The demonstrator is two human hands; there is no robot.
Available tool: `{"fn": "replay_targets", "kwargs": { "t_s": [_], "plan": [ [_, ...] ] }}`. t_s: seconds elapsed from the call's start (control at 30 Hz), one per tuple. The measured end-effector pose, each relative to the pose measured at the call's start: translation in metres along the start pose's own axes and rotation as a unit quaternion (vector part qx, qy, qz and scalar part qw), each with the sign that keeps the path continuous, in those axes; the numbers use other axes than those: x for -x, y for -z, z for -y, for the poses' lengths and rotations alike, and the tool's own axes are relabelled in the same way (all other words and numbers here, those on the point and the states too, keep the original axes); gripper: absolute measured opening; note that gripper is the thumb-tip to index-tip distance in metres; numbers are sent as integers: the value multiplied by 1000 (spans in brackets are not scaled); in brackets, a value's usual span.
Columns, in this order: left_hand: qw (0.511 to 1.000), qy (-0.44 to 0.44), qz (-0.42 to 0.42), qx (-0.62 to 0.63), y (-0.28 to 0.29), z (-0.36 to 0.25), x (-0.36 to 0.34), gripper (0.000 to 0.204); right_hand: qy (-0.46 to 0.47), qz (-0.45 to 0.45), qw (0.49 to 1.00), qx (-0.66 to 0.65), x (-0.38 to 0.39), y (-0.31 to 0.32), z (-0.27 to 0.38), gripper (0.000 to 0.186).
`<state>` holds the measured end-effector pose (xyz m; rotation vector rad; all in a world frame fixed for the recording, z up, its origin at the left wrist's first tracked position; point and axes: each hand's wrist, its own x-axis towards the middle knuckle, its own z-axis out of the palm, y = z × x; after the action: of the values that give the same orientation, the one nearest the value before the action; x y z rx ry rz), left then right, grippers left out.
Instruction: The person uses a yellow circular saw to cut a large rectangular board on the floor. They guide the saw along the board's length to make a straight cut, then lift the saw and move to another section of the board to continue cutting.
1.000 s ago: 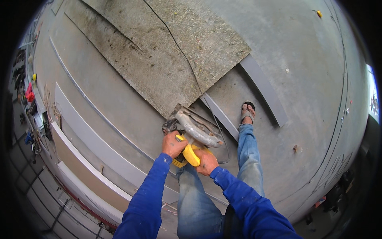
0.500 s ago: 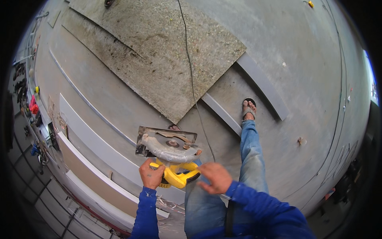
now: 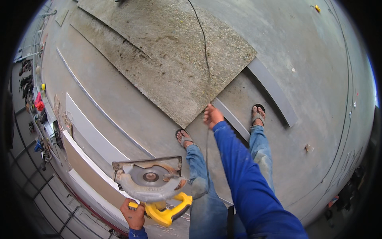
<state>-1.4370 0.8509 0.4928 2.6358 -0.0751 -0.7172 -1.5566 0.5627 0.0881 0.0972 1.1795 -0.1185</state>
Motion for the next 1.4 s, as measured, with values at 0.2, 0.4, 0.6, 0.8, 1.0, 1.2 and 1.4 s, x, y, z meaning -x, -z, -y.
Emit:
{"fn": "replay_targets", "kwargs": {
  "t_s": [0.2,0.4,0.6,0.8,1.0,1.2,1.4],
  "plan": [
    [1000,4,2,19,-57,6,-16,18,166,-226,960,-20,58,124,156,14],
    [996,-24,25,88,-155,-41,-12,19,344,-308,877,-134,137,252,256,14],
    [992,-47,85,84,-239,-101,6,22,336,-437,833,30,179,348,321,9],
    [989,-76,115,48,-299,-121,5,27,417,-448,472,635,144,315,291,31],
    [985,-69,155,1,-339,-102,-28,34,331,-3,660,675,197,192,147,38],
    [976,-74,203,-25,-367,-67,-68,36,330,203,597,703,195,129,44,56],
    [958,-115,249,-81,-385,-36,-120,35,243,98,637,725,131,107,-15,41]
  ]
}}
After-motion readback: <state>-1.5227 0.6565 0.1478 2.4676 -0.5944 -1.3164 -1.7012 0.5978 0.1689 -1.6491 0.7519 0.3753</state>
